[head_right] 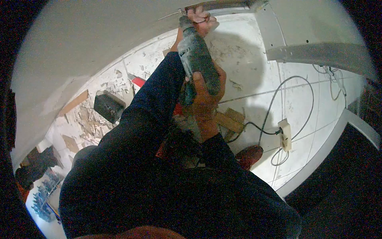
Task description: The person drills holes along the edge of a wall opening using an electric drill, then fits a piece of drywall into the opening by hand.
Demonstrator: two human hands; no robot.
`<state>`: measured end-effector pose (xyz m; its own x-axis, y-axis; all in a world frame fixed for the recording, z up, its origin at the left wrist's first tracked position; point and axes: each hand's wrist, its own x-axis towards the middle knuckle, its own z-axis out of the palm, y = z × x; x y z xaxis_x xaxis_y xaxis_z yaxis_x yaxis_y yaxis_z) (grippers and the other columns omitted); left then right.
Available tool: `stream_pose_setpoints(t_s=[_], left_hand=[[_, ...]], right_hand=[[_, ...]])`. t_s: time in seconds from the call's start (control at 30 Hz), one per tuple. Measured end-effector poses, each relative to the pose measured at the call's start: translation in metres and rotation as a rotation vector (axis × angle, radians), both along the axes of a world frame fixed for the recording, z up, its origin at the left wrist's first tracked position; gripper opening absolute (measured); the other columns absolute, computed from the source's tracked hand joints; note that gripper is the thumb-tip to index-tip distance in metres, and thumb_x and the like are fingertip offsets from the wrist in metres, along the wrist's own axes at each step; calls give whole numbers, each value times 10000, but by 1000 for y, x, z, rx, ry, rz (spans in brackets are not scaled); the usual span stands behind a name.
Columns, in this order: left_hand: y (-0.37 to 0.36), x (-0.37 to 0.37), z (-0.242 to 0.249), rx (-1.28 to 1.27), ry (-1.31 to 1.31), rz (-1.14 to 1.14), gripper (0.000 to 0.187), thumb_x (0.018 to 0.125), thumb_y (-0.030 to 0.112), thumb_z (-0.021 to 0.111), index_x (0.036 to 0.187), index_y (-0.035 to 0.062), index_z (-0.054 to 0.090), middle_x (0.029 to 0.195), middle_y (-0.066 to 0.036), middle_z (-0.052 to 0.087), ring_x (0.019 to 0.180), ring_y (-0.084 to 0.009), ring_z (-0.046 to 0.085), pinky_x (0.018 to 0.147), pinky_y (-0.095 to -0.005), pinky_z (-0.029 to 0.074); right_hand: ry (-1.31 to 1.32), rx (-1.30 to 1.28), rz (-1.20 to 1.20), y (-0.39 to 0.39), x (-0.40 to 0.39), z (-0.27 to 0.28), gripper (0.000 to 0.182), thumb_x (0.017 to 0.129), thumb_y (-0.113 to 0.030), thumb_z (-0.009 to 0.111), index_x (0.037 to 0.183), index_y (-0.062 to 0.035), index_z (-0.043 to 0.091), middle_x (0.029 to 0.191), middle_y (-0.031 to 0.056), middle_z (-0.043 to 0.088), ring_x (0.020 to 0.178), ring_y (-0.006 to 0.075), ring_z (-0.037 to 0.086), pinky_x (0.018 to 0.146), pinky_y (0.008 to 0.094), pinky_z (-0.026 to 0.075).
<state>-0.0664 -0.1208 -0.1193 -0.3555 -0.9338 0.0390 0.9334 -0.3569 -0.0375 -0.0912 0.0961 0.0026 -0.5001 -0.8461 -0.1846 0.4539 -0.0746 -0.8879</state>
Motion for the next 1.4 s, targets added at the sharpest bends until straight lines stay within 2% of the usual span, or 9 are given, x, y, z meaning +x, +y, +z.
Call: stream_pose_setpoints(t_s=[0.1, 0.2, 0.3, 0.37, 1.0, 1.1, 1.2, 1.3, 1.4], left_hand=[[4, 4, 11, 258, 51, -39, 360, 639, -109, 461, 896, 138, 411, 889, -26, 360, 768, -189, 427, 767, -439, 354], [5, 2, 4, -160, 51, -8, 172, 961, 209, 379, 1107, 185, 467, 996, -31, 469, 824, -186, 431, 790, -407, 323], [8, 3, 7, -70, -37, 8, 182, 963, 212, 372, 1117, 173, 461, 1042, -30, 475, 817, -186, 422, 817, -419, 326], [10, 4, 11, -130, -71, 28, 186, 964, 211, 374, 1122, 168, 462, 1048, -27, 481, 826, -183, 422, 831, -426, 325], [9, 7, 13, -6, 37, -46, 159, 960, 234, 414, 1045, 183, 538, 919, -27, 539, 769, -197, 486, 789, -407, 366], [8, 10, 15, -50, 81, -78, 157, 958, 232, 419, 1024, 162, 543, 907, -24, 542, 781, -200, 498, 781, -403, 379], [10, 9, 19, 19, 29, -69, 162, 959, 220, 410, 1009, 148, 545, 918, -27, 552, 801, -206, 515, 789, -402, 397], [15, 11, 28, 27, 7, -52, 166, 960, 217, 402, 1014, 147, 543, 935, -29, 558, 797, -207, 512, 803, -404, 411], [17, 12, 35, 123, -5, -46, 96, 812, 51, 486, 738, 95, 445, 816, -54, 434, 808, -218, 440, 769, -441, 360]], right_hand=[[-17, -8, 21, -2, 0, 2, 453, 820, -52, 680, 1213, 3, 462, 1029, 128, 583, 801, 178, 622, 638, 284, 550], [-74, 13, -13, -3, 0, 8, 446, 824, -56, 672, 1210, 0, 454, 1020, 134, 584, 762, 181, 619, 641, 287, 559], [18, 25, 20, -2, -1, 10, 445, 826, -62, 672, 1208, -3, 450, 1023, 136, 583, 750, 180, 613, 641, 291, 564], [79, 90, 2, -2, 3, 12, 498, 798, -218, 667, 1192, 28, 488, 1068, 148, 578, 932, 211, 582, 801, 331, 506], [120, 22, 15, 0, 1, -7, 489, 816, -165, 670, 1216, 24, 463, 1051, 165, 566, 902, 222, 597, 706, 321, 555], [-133, 85, -16, -1, 1, -2, 481, 819, -165, 656, 1217, 24, 462, 1058, 165, 563, 902, 227, 598, 704, 314, 554], [189, 34, 17, -1, -7, -14, 477, 820, -172, 649, 1214, 23, 464, 1062, 161, 557, 897, 233, 597, 708, 306, 550], [-18, 47, -5, 1, -4, -10, 423, 816, -95, 686, 1179, 3, 492, 1054, 104, 588, 900, 175, 586, 713, 287, 524], [-211, 50, -10, 0, -5, -20, 411, 821, -100, 693, 1167, -5, 493, 1041, 105, 589, 881, 176, 593, 712, 287, 523]])
